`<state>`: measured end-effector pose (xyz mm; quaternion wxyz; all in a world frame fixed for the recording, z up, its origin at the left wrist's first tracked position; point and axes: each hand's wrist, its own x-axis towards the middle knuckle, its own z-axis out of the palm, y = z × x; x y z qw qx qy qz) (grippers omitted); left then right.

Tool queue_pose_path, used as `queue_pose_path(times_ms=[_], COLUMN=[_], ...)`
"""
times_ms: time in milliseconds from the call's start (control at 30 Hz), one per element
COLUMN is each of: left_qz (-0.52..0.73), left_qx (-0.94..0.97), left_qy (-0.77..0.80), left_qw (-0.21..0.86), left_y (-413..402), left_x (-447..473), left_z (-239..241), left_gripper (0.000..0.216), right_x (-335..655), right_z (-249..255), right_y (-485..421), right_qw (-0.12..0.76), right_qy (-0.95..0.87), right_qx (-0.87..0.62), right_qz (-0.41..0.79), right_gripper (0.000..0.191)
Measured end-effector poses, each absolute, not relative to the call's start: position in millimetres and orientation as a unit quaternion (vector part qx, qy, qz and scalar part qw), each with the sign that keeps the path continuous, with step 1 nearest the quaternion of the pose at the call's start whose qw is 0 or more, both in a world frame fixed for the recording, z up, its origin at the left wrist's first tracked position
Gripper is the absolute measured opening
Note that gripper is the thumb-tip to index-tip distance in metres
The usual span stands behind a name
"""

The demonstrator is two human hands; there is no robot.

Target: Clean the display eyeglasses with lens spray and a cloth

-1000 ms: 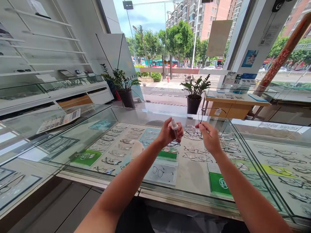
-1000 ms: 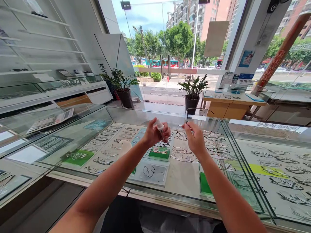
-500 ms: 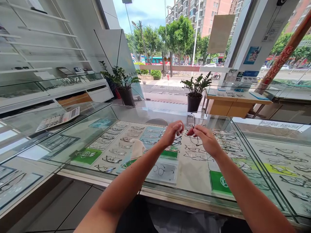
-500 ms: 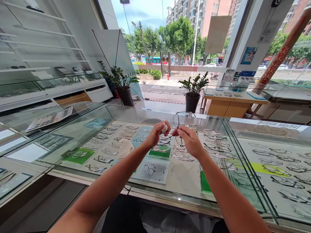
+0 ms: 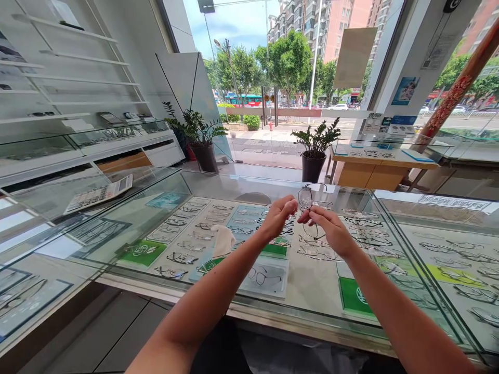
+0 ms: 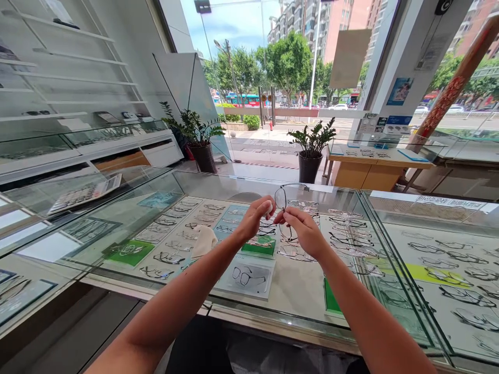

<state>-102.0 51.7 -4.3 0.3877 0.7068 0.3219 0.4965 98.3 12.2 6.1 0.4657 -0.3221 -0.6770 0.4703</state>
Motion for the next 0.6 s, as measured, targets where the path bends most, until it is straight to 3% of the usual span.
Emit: queue_pose_path(times_ms=[200,367,600], left_qz=[0.466,0.412,0.504], left_qx=[0.736,0.766,0.653], left_qy=[0.324,0.308,0.36], left_qw=[0.369,0.385,0.435], left_y=[51,41,78], left_x=[-101,-97,-125], left_z=[-5,-4,-5], left_gripper=[0.056,0.055,0.066], right_x=[103,101,104], right_z=[5,5,8], right_y=[19,21,20], right_qw=[0.555,0.574,0.575], right_qy=[-0.587,-0.557,-0.565], right_qx=[-0.306,-0.31,-0.309], right_qz=[0.503,0.514,0.504], right_gripper=[0.029,0.027,0.028])
